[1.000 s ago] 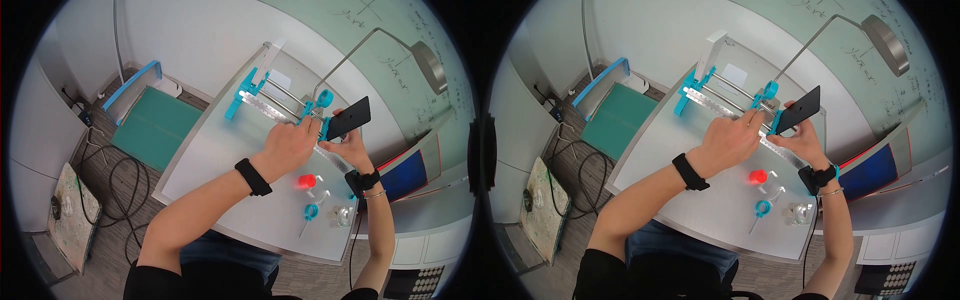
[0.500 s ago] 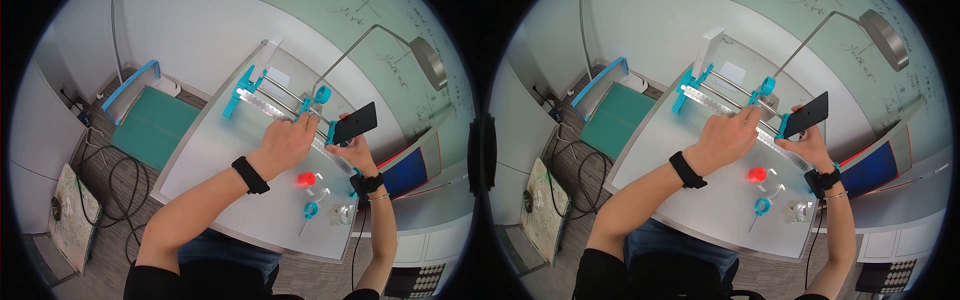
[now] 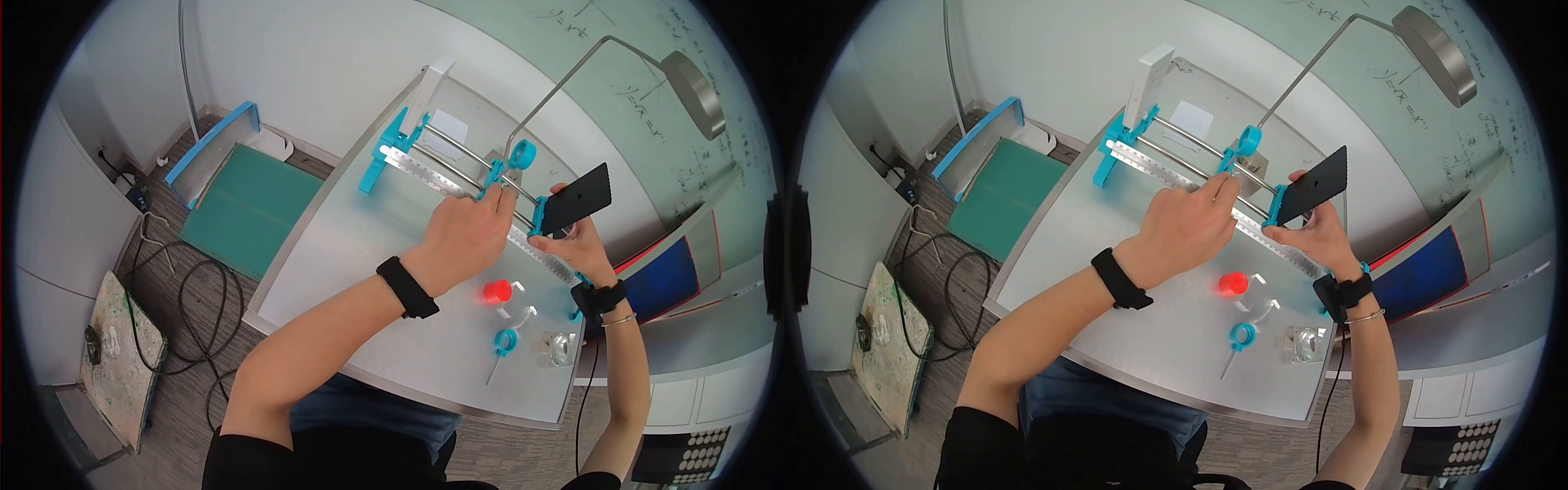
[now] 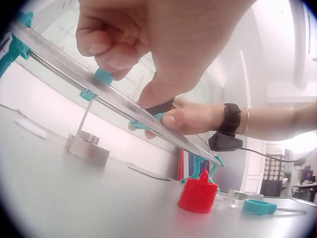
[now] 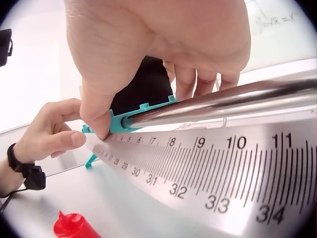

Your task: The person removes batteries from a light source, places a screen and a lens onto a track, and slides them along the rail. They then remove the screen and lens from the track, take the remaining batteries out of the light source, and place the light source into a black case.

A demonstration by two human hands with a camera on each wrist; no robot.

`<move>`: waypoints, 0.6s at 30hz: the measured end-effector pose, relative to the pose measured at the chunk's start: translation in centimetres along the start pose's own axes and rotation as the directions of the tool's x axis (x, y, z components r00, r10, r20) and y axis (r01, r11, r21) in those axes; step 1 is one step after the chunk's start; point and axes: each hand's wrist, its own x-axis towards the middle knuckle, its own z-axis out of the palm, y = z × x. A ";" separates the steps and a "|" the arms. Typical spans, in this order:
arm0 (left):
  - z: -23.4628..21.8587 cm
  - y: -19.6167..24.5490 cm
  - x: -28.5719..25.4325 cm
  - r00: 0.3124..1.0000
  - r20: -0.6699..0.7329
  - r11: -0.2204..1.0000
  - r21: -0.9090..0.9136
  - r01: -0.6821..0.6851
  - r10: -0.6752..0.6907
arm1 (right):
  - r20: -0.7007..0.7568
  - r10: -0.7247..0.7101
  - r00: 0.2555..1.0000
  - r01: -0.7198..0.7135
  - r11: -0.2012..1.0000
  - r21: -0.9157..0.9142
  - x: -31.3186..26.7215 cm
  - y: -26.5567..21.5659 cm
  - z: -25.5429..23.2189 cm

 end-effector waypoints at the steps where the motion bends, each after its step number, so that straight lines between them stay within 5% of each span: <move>1: 0.1 0.1 0.0 1.000 0.013 1.000 -0.008 0.001 0.000 | 0.006 0.006 1.000 -0.006 1.000 -0.007 0.0 0.0 -0.1; 18: 0.9 1.4 0.2 1.000 0.030 1.000 0.003 -0.006 0.006 | -0.012 -0.045 0.999 0.045 0.999 0.000 0.0 0.4 0.1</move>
